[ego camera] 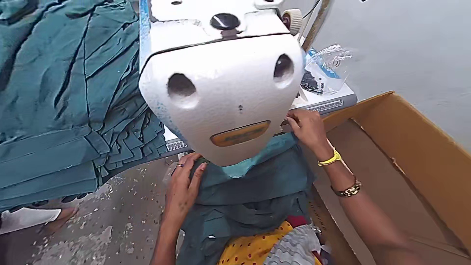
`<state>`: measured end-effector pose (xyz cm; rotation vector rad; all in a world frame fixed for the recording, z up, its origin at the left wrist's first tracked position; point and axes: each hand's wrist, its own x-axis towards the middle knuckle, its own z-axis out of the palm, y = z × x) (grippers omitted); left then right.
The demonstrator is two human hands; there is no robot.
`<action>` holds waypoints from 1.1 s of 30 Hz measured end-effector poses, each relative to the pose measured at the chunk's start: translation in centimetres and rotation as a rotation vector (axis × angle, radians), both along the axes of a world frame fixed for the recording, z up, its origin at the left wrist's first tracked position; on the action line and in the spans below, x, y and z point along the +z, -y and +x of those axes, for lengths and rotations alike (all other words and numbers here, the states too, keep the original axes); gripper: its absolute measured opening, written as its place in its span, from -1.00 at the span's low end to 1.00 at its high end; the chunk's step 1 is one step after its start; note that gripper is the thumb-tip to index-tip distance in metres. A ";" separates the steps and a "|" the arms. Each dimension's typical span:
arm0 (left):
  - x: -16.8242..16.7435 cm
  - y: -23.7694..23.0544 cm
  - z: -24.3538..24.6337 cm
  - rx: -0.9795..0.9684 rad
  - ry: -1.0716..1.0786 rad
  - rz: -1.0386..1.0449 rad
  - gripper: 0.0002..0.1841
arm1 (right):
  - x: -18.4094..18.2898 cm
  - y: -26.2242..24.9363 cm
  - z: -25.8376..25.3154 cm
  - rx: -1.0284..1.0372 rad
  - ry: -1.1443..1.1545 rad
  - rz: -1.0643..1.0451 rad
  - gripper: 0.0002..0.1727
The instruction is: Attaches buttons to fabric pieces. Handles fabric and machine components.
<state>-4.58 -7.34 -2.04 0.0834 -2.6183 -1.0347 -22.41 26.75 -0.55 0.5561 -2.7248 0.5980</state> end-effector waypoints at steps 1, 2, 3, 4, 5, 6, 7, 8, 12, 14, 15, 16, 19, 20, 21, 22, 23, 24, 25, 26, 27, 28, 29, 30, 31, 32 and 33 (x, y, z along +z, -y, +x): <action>0.3 -0.9 -0.4 -0.046 0.029 0.115 -0.45 | 0.2 1.1 -0.1 0.059 -0.085 -0.022 -0.78; 0.6 -1.9 -0.7 -0.058 0.052 0.219 -0.42 | 0.5 2.3 -0.3 0.109 -0.164 -0.032 -0.79; 1.0 -2.8 -1.1 -0.040 0.071 0.287 -0.42 | 0.7 3.4 -0.6 0.148 -0.218 -0.031 -0.79; 1.2 -3.6 -1.4 -0.011 0.093 0.330 -0.42 | 0.8 4.4 -0.9 0.168 -0.242 -0.021 -0.78; 1.5 -4.1 -1.6 0.020 0.124 0.359 -0.41 | 0.7 5.2 -1.2 0.174 -0.244 -0.005 -0.76; 1.6 -4.5 -1.7 0.046 0.151 0.383 -0.41 | 0.6 5.7 -1.5 0.173 -0.237 0.024 -0.75; 1.8 -4.8 -1.7 0.060 0.167 0.407 -0.42 | 0.3 6.0 -1.8 0.171 -0.226 0.051 -0.74; 1.9 -5.1 -1.7 0.080 0.167 0.426 -0.45 | 0.1 6.2 -2.0 0.172 -0.222 0.073 -0.76; 1.6 -5.6 -1.6 0.093 0.120 0.487 -0.43 | -0.6 5.7 -2.3 0.198 -0.261 -0.006 -0.86; 1.5 -5.5 -1.8 0.089 0.100 0.510 -0.39 | -0.7 5.3 -2.3 0.200 -0.293 -0.089 -0.84; 1.4 -5.4 -2.0 0.086 0.084 0.524 -0.40 | -0.6 5.1 -2.2 0.195 -0.295 -0.129 -0.84; 1.2 -5.4 -2.2 0.088 0.068 0.532 -0.41 | -0.2 5.0 -1.9 0.186 -0.283 -0.168 -0.84; 0.8 -5.0 -2.6 0.085 0.051 0.489 -0.49 | 1.8 5.3 -0.2 0.173 -0.147 -0.288 -0.87; 0.8 -4.9 -2.6 0.083 0.058 0.446 -0.53 | 2.4 5.6 0.4 0.181 -0.130 -0.298 -0.88; 1.1 -5.0 -2.5 0.093 0.054 0.372 -0.58 | 3.0 5.9 1.1 0.200 -0.146 -0.288 -0.88; 1.5 -5.2 -1.9 0.100 0.017 0.274 -0.64 | 3.5 6.3 2.0 0.233 -0.190 -0.264 -0.86; 2.2 -5.6 -0.9 0.062 -0.058 0.170 -0.67 | 3.8 6.6 3.0 0.282 -0.279 -0.227 -0.84; 2.9 -5.9 0.3 -0.043 -0.142 0.111 -0.64 | 4.0 7.1 3.8 0.357 -0.405 -0.184 -0.80; 3.6 -6.0 1.6 -0.176 -0.178 0.103 -0.62 | 3.9 7.6 4.8 0.448 -0.520 -0.148 -0.76; 4.0 -6.2 2.6 -0.276 -0.179 0.111 -0.60 | 3.7 8.3 5.8 0.551 -0.597 -0.118 -0.74; 4.0 -6.3 3.1 -0.322 -0.164 0.115 -0.60 | 3.7 9.0 6.6 0.655 -0.646 -0.066 -0.75; 3.8 -6.4 3.3 -0.321 -0.152 0.108 -0.61 | 3.7 9.7 6.9 0.733 -0.669 -0.024 -0.76; 3.4 -6.3 3.2 -0.293 -0.150 0.090 -0.63 | 3.8 10.2 7.0 0.754 -0.661 -0.029 -0.77; 3.2 -6.1 3.0 -0.266 -0.152 0.067 -0.65 | 3.9 10.5 6.9 0.746 -0.641 -0.034 -0.79; 3.3 -5.8 2.9 -0.257 -0.158 0.063 -0.66 | 3.9 10.6 6.8 0.729 -0.614 -0.047 -0.80; 3.4 -5.7 3.1 -0.268 -0.156 0.083 -0.67 | 3.7 10.3 6.8 0.707 -0.571 -0.076 -0.81; 3.4 -5.6 3.4 -0.279 -0.151 0.108 -0.67 | 3.5 9.9 6.8 0.686 -0.521 -0.120 -0.82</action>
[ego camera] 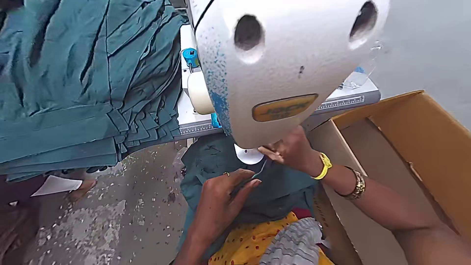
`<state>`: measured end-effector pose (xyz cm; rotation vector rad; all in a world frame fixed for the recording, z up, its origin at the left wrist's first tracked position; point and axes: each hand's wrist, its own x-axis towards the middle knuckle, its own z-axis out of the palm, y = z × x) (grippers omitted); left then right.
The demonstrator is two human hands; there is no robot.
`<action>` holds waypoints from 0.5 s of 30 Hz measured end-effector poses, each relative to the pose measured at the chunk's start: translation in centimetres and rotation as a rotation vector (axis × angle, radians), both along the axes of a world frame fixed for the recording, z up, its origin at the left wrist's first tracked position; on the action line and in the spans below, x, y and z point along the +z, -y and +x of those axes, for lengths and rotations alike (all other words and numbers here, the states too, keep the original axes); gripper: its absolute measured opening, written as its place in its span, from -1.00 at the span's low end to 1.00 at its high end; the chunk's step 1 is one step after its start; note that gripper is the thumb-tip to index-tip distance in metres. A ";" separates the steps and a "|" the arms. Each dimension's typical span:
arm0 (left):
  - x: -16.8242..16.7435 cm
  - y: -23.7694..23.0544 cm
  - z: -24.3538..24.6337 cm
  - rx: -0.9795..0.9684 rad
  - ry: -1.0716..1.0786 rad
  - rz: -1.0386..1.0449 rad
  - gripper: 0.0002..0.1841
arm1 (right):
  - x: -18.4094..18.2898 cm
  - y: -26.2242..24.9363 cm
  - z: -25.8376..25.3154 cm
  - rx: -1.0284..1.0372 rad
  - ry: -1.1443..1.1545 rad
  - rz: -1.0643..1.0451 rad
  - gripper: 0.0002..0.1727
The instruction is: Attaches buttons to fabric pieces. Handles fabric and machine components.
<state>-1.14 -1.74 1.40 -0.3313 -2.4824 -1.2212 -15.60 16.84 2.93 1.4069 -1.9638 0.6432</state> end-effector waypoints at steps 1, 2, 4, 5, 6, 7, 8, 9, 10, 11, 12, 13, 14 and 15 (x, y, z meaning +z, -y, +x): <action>-0.1 0.1 0.2 -0.004 0.006 0.015 -0.67 | -0.1 -0.5 -0.2 -0.002 0.066 -0.026 -0.81; -0.4 0.3 0.4 -0.006 0.017 0.021 -0.67 | -0.1 -0.9 -0.4 -0.009 0.114 -0.047 -0.80; -1.1 0.7 0.5 -0.020 0.039 0.035 -0.66 | -0.2 -1.7 -1.5 -0.104 0.106 -0.065 -0.75; -1.4 0.8 0.6 -0.042 0.053 0.046 -0.65 | -0.2 -2.3 -2.5 -0.177 0.093 -0.064 -0.75; -1.5 0.8 0.7 -0.067 0.068 0.055 -0.64 | -0.4 -2.9 -3.8 -0.255 0.095 -0.067 -0.74; -1.5 0.7 0.9 -0.098 0.082 0.053 -0.63 | -0.7 -3.6 -5.3 -0.317 0.114 -0.072 -0.74; -1.4 0.4 1.0 -0.140 0.099 0.047 -0.64 | -1.0 -4.3 -6.9 -0.362 0.137 -0.081 -0.76; -1.1 -0.1 1.1 -0.201 0.122 0.052 -0.65 | -1.4 -4.8 -8.5 -0.392 0.159 -0.084 -0.77; -0.8 -0.8 1.2 -0.290 0.149 0.077 -0.68 | -1.6 -5.2 -9.9 -0.418 0.182 -0.074 -0.80; -0.8 -1.6 1.3 -0.419 0.183 0.124 -0.68 | -1.7 -5.4 -10.9 -0.440 0.211 -0.060 -0.82; -1.2 -2.4 1.3 -0.571 0.237 0.212 -0.64 | -1.8 -5.4 -11.4 -0.455 0.243 -0.072 -0.83; -1.9 -3.2 1.0 -0.696 0.307 0.324 -0.56 | -1.6 -5.2 -11.3 -0.461 0.276 -0.123 -0.81; -2.9 -3.8 0.7 -0.717 0.362 0.433 -0.48 | -1.5 -4.9 -10.8 -0.462 0.295 -0.198 -0.76; -3.9 -4.2 0.7 -0.589 0.391 0.547 -0.47 | -1.6 -4.5 -9.6 -0.460 0.327 -0.279 -0.70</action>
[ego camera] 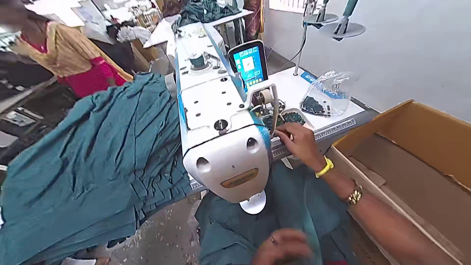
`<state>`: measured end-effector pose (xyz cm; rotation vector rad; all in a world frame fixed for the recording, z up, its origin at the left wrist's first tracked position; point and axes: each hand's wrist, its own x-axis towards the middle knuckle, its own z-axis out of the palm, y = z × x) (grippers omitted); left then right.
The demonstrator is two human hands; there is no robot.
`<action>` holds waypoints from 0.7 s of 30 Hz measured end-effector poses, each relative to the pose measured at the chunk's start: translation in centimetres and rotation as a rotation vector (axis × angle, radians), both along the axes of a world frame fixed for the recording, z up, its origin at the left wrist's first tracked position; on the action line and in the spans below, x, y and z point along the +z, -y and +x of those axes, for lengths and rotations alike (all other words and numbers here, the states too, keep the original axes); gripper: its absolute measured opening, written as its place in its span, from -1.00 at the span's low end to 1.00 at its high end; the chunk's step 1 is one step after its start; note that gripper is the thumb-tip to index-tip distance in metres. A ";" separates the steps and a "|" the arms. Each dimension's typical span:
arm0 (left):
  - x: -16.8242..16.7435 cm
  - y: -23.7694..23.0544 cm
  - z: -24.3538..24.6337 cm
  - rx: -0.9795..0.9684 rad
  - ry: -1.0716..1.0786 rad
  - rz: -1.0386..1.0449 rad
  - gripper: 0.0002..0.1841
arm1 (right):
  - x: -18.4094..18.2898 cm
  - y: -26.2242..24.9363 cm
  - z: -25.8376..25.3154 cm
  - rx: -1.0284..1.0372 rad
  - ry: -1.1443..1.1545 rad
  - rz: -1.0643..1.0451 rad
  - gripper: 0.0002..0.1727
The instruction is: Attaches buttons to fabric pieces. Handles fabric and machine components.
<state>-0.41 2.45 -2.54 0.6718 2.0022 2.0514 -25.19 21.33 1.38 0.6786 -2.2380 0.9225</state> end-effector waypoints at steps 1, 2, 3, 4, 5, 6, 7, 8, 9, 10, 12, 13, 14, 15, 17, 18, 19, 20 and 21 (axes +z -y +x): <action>-0.8 -0.4 0.0 0.238 0.071 0.028 -0.50 | -0.2 0.5 1.5 -0.004 0.016 -0.081 -0.67; -1.4 -0.7 -0.5 0.489 0.099 0.002 -0.47 | -0.7 0.9 3.1 0.013 0.031 -0.149 -0.67; -2.2 -0.6 -1.1 0.653 0.080 -0.056 -0.34 | -1.6 1.4 4.7 0.045 0.041 -0.200 -0.69; -3.1 -0.6 -1.6 0.768 0.035 -0.137 -0.26 | -2.8 1.7 6.2 0.093 0.058 -0.236 -0.72; -3.8 -0.8 -1.8 0.836 -0.016 -0.222 -0.21 | -4.2 2.2 7.6 0.137 0.083 -0.276 -0.74; -4.2 -1.2 -1.7 0.861 -0.045 -0.286 -0.17 | -5.7 2.6 9.0 0.172 0.129 -0.308 -0.75; -4.4 -1.7 -1.6 0.877 -0.059 -0.328 -0.16 | -7.3 2.9 10.4 0.188 0.186 -0.326 -0.75; -4.5 -2.1 -1.6 0.888 -0.067 -0.348 -0.18 | -8.8 3.3 11.7 0.178 0.251 -0.337 -0.74; -4.7 -2.4 -1.7 0.897 -0.071 -0.343 -0.21 | -10.1 3.4 13.1 0.158 0.334 -0.336 -0.71; -4.9 -2.7 -1.9 0.913 -0.071 -0.317 -0.26 | -11.1 3.5 14.6 0.154 0.447 -0.339 -0.70; -5.0 -3.0 -2.3 0.954 -0.070 -0.242 -0.28 | -12.3 3.5 17.1 0.169 0.686 -0.352 -0.69; -4.9 -3.0 -2.5 0.974 -0.072 -0.218 -0.27 | -12.9 3.5 18.0 0.186 0.770 -0.362 -0.68; -4.9 -2.9 -2.6 0.994 -0.088 -0.209 -0.26 | -13.4 3.4 18.6 0.198 0.814 -0.372 -0.68; -5.0 -2.6 -2.8 1.017 -0.112 -0.212 -0.28 | -13.9 3.2 19.0 0.209 0.834 -0.383 -0.67; -5.0 -1.7 -3.3 1.056 -0.139 -0.231 -0.33 | -14.0 2.9 19.2 0.224 0.862 -0.405 -0.68; -4.9 -1.3 -3.5 1.083 -0.147 -0.247 -0.36 | -13.8 2.8 19.1 0.229 0.879 -0.414 -0.68; -4.7 -1.0 -3.8 1.116 -0.156 -0.267 -0.41 | -13.6 2.8 18.9 0.235 0.897 -0.423 -0.68; -4.5 -0.8 -4.2 1.155 -0.167 -0.282 -0.47 | -13.3 2.8 18.8 0.244 0.915 -0.424 -0.67; -4.2 -0.6 -4.6 1.188 -0.179 -0.299 -0.53 | -13.2 2.8 18.6 0.250 0.933 -0.420 -0.66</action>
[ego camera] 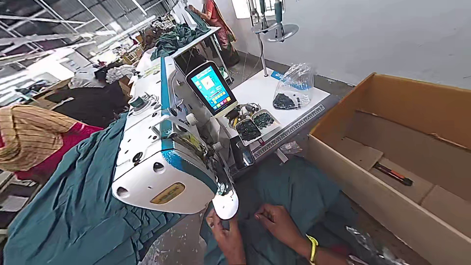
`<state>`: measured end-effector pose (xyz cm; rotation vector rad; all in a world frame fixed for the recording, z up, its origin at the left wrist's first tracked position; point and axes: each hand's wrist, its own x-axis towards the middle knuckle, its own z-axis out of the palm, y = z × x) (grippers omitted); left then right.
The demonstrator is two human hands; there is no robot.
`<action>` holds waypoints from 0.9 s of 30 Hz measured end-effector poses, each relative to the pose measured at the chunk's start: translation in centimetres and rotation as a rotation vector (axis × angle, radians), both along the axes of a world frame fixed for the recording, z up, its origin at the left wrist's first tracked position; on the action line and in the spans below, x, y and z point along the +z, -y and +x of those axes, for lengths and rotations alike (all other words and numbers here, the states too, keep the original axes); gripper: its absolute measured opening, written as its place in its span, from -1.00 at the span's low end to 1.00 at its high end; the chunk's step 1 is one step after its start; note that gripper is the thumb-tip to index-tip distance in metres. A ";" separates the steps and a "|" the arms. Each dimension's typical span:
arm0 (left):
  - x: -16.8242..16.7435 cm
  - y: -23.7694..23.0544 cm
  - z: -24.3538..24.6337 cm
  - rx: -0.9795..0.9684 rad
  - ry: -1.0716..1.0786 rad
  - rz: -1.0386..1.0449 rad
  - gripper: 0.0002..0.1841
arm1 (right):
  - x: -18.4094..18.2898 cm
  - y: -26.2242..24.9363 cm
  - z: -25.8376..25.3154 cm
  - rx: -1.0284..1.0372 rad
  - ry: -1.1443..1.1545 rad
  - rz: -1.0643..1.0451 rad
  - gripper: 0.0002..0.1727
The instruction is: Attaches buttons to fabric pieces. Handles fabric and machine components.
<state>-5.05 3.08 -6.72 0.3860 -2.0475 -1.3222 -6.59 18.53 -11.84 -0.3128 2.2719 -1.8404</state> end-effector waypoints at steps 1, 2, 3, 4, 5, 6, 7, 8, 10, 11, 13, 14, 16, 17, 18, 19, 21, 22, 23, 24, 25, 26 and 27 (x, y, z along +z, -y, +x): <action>0.3 0.1 -0.4 0.028 -0.010 -0.017 -0.57 | 0.1 0.0 0.0 0.011 0.008 0.004 -0.66; 0.6 0.3 -0.8 0.041 -0.023 -0.032 -0.61 | 0.1 0.1 0.0 0.016 0.007 0.011 -0.65; 0.9 0.4 -1.3 0.047 -0.034 -0.042 -0.61 | 0.2 0.1 0.1 0.024 0.008 0.020 -0.65; 1.1 0.5 -1.7 0.055 -0.039 -0.051 -0.60 | 0.3 0.1 0.1 0.026 0.008 0.030 -0.65; 1.2 0.7 -1.8 0.040 -0.039 -0.048 -0.59 | 0.5 0.1 0.0 0.032 0.014 0.037 -0.65; 1.4 1.0 -1.8 -0.001 -0.036 -0.031 -0.58 | 0.8 0.0 -0.1 0.040 0.020 0.042 -0.65; 1.3 1.3 -1.4 -0.047 -0.038 -0.024 -0.59 | 1.1 -0.1 -0.3 0.049 0.022 0.043 -0.65; 1.2 1.5 -0.6 -0.091 -0.046 -0.058 -0.63 | 1.4 -0.4 -0.5 0.059 0.020 0.042 -0.65; 0.9 1.6 1.4 -0.152 -0.084 -0.184 -0.80 | 2.0 -0.8 -0.8 0.058 -0.007 0.028 -0.66; 0.8 1.7 2.4 -0.168 -0.104 -0.229 -0.84 | 2.3 -0.9 -0.9 0.057 -0.026 0.014 -0.67; 0.9 2.2 4.1 -0.220 -0.117 -0.233 -0.87 | 3.1 -0.9 -0.6 0.061 -0.078 -0.025 -0.69; 1.1 2.4 4.6 -0.231 -0.127 -0.226 -0.88 | 3.5 -0.8 -0.4 0.067 -0.120 -0.043 -0.70; 1.6 2.9 5.2 -0.229 -0.153 -0.232 -0.88 | 4.6 -0.4 -0.1 0.092 -0.231 -0.079 -0.71; 1.9 3.1 5.5 -0.228 -0.162 -0.232 -0.88 | 5.3 0.0 0.1 0.103 -0.296 -0.101 -0.73; 2.0 3.2 5.7 -0.229 -0.172 -0.231 -0.88 | 6.1 0.3 0.3 0.116 -0.356 -0.122 -0.74; 2.1 3.3 5.8 -0.231 -0.181 -0.234 -0.88 | 6.8 0.7 0.4 0.132 -0.403 -0.145 -0.76; 2.3 3.4 6.1 -0.246 -0.198 -0.240 -0.85 | 7.8 1.7 0.7 0.166 -0.426 -0.197 -0.77; 2.3 3.4 6.2 -0.253 -0.196 -0.251 -0.82 | 8.1 2.1 0.7 0.196 -0.399 -0.228 -0.76; 2.4 3.4 6.3 -0.259 -0.189 -0.265 -0.81 | 8.3 2.5 0.8 0.239 -0.355 -0.257 -0.71; 2.4 3.4 6.4 -0.256 -0.179 -0.282 -0.82 | 8.3 2.9 1.0 0.273 -0.322 -0.268 -0.64; 2.4 3.5 6.5 -0.246 -0.165 -0.306 -0.82 | 8.1 3.3 1.3 0.280 -0.324 -0.256 -0.61; 2.4 3.6 6.5 -0.234 -0.154 -0.332 -0.83 | 7.9 3.6 1.6 0.266 -0.351 -0.234 -0.61; 2.3 3.8 6.6 -0.221 -0.147 -0.361 -0.84 | 7.7 3.9 1.9 0.243 -0.377 -0.215 -0.62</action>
